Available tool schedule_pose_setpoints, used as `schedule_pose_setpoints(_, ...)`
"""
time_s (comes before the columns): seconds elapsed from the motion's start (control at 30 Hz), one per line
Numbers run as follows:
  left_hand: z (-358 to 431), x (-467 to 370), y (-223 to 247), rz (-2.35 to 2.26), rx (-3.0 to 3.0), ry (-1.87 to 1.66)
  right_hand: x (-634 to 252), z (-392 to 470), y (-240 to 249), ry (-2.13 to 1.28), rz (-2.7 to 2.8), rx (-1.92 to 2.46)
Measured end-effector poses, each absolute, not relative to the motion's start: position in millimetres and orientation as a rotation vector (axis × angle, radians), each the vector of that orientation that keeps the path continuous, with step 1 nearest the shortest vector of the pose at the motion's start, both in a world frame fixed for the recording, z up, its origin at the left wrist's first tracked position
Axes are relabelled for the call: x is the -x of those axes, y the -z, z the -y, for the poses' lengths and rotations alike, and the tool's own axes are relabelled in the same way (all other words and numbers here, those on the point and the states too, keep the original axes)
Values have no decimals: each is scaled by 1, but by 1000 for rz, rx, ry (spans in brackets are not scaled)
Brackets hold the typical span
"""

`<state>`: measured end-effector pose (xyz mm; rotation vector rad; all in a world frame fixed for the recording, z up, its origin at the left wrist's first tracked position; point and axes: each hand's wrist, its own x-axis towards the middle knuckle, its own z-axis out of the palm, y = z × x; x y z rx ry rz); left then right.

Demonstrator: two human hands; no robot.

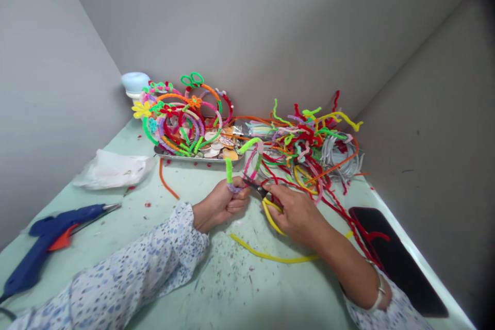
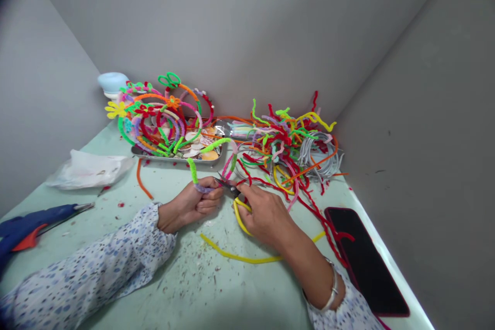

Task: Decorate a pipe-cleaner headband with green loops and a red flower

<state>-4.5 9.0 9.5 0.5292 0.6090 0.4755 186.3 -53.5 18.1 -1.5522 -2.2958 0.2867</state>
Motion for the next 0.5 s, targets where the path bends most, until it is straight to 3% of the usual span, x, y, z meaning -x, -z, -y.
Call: schedule_pose_setpoints(0.5,-4,2,-11,-662,-596,-506,-181,58,-26,-169,2309,1648)
